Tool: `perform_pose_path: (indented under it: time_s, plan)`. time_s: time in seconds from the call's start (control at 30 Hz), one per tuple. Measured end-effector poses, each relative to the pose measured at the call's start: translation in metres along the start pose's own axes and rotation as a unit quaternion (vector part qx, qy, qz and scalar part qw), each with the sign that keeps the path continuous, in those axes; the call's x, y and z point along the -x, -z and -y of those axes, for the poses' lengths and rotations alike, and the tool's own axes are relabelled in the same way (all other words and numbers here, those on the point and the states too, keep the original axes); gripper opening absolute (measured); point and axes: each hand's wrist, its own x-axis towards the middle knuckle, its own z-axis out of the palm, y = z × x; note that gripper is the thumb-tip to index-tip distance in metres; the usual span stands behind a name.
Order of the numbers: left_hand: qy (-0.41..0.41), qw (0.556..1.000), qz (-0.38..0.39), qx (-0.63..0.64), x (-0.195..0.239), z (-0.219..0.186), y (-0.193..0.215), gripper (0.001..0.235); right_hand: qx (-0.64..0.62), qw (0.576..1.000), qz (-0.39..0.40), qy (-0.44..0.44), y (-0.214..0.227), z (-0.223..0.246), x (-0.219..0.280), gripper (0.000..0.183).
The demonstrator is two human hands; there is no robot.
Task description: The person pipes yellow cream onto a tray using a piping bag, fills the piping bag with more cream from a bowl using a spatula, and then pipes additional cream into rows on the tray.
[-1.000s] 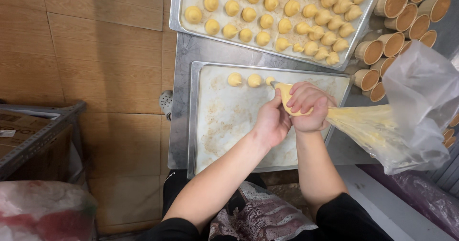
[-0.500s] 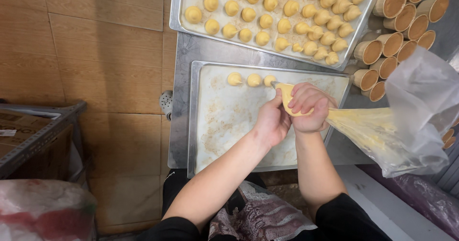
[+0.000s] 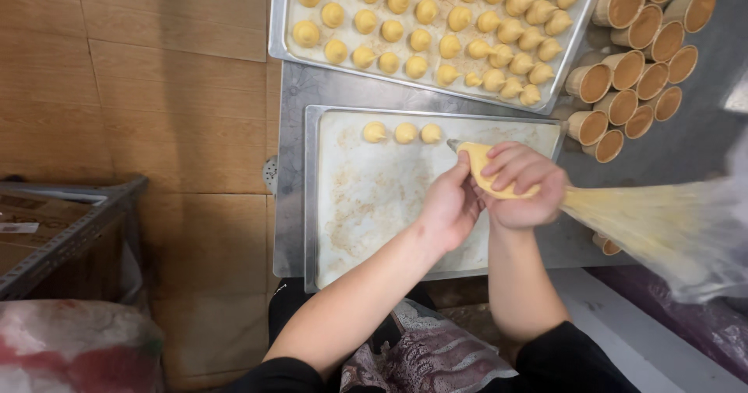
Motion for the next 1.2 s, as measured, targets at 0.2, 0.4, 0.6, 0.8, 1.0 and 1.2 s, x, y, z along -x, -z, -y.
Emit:
perform_pose_path:
  time_s: [0.2, 0.4, 0.6, 0.8, 1.0, 1.2]
  plan:
    - [0.035, 0.999, -0.007, -0.014, -0.018, 0.014, -0.002, 0.041, -0.049, 0.997, -0.025, -0.057, 0.032, 0.003, -0.004, 0.050]
    - [0.037, 0.999, 0.014, 0.009, -0.039, 0.010, 0.015, 0.044, 0.004, 0.999, 0.048, -0.016, 0.028, -0.015, -0.012, 0.049]
    - [0.039, 0.999, -0.014, 0.034, -0.046, 0.009, 0.019, 0.044, 0.048, 0.996, 0.070, -0.008, 0.016, -0.014, -0.020, 0.055]
    - [0.045, 0.998, -0.030, 0.015, -0.045, 0.006, 0.012, 0.046, 0.049, 0.996, 0.075, -0.018, 0.012, -0.012, -0.025, 0.055]
    - [0.031, 0.998, -0.050, 0.029, -0.048, 0.007, 0.009, 0.044, 0.059, 0.995, 0.081, -0.020, 0.012, -0.010, -0.027, 0.054]
    - [0.026, 0.998, -0.053, 0.026, -0.046, 0.010, 0.007, 0.045, 0.044, 0.996, 0.072, -0.013, 0.012, -0.009, -0.026, 0.053]
